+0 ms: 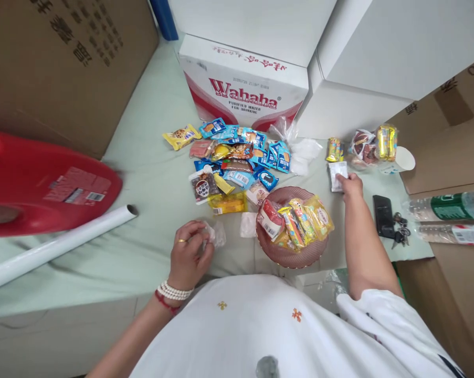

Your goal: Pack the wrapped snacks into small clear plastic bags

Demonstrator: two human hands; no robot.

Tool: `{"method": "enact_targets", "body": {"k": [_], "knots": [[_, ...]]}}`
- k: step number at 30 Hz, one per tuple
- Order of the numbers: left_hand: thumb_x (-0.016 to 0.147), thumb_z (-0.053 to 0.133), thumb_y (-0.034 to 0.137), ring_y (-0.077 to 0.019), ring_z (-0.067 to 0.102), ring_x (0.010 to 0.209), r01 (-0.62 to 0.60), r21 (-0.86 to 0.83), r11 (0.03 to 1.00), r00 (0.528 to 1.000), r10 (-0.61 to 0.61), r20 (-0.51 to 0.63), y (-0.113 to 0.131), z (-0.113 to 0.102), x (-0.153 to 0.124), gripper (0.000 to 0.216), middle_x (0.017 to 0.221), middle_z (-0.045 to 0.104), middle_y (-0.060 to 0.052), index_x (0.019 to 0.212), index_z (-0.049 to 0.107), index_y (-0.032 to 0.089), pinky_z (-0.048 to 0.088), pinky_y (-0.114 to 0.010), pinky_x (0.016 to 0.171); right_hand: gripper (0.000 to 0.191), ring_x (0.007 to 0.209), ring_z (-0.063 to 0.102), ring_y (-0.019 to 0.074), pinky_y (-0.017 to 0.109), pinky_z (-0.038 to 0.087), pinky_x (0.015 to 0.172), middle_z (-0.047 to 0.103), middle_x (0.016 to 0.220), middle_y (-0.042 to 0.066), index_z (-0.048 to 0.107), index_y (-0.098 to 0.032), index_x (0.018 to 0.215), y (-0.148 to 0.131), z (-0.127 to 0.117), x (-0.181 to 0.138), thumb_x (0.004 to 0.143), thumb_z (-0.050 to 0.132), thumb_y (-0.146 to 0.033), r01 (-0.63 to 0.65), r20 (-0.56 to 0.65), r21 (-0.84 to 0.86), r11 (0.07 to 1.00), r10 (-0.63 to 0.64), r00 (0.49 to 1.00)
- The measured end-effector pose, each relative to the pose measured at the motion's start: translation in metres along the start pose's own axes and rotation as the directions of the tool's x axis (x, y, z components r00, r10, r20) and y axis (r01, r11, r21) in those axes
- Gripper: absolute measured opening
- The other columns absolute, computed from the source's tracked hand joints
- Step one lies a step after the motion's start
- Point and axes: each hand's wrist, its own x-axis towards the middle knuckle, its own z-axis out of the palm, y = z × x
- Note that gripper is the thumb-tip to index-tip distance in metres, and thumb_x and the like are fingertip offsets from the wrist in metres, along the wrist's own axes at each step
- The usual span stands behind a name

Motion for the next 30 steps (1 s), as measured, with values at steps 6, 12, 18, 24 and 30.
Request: {"method": "enact_targets", "body": {"k": [6,12,18,24,30], "knots": [[0.084,0.063,0.011,-0.0286,0.062,0.116,-0.016,-0.077,0.997,0.998,0.02,0.056,-0.002,0.005,0.007,0.013,0.112,0.064,-0.01,0.09,0.065,0.022,0.055,-0.048,0.097,0.045,0.079,0.067,0.0196,0.036,0.056,0.077,0.071,0.09,0.004,0.062,-0.019,0.1,-0.014,-0.052,-0.04,0.071,0.078,-0.05,0.033,0.144,0.36,0.932,-0.091,0.985],[0.086,0.061,0.012,-0.0285,0.062,0.116,-0.058,-0.101,0.993,0.994,0.066,0.083,0.004,0.011,0.017,0.012,0.111,0.065,-0.01,0.09,0.065,0.022,0.056,-0.049,0.097,0.054,0.088,0.066,0.0246,0.037,0.053,0.079,0.074,0.098,0.006,0.074,-0.019,0.118,-0.087,-0.077,-0.1,0.085,0.07,-0.063,0.252,0.683,0.326,0.911,-0.411,0.604],[0.086,0.061,0.012,-0.0281,0.061,0.117,-0.035,-0.1,0.994,0.996,0.042,0.072,0.013,0.012,0.006,0.012,0.111,0.064,-0.01,0.092,0.064,0.022,0.056,-0.048,0.097,0.039,0.111,0.051,0.0331,0.051,0.042,0.099,0.068,0.119,0.014,0.07,-0.026,0.134,-0.124,-0.016,-0.144,0.103,0.049,-0.037,0.87,0.71,-0.021,0.492,-0.606,0.36],[0.085,0.062,0.013,-0.0287,0.062,0.115,0.013,-0.052,0.999,0.997,-0.009,0.082,0.0,0.003,-0.01,0.011,0.112,0.065,-0.01,0.091,0.065,0.022,0.056,-0.049,0.097,0.035,0.105,0.055,0.0276,0.044,0.042,0.097,0.067,0.114,0.011,0.072,-0.025,0.13,-0.121,-0.016,-0.137,0.099,0.054,-0.029,0.89,0.743,0.104,0.444,-0.629,0.227],[0.086,0.062,0.014,-0.0288,0.062,0.115,0.018,-0.035,0.999,0.997,-0.015,0.08,-0.002,0.006,-0.001,0.01,0.111,0.064,-0.01,0.091,0.064,0.023,0.056,-0.05,0.096,0.035,0.104,0.06,0.0257,0.042,0.045,0.096,0.07,0.111,0.008,0.076,-0.028,0.122,-0.109,-0.02,-0.097,0.091,0.068,-0.043,0.792,0.705,0.174,0.585,-0.636,0.315]]}}
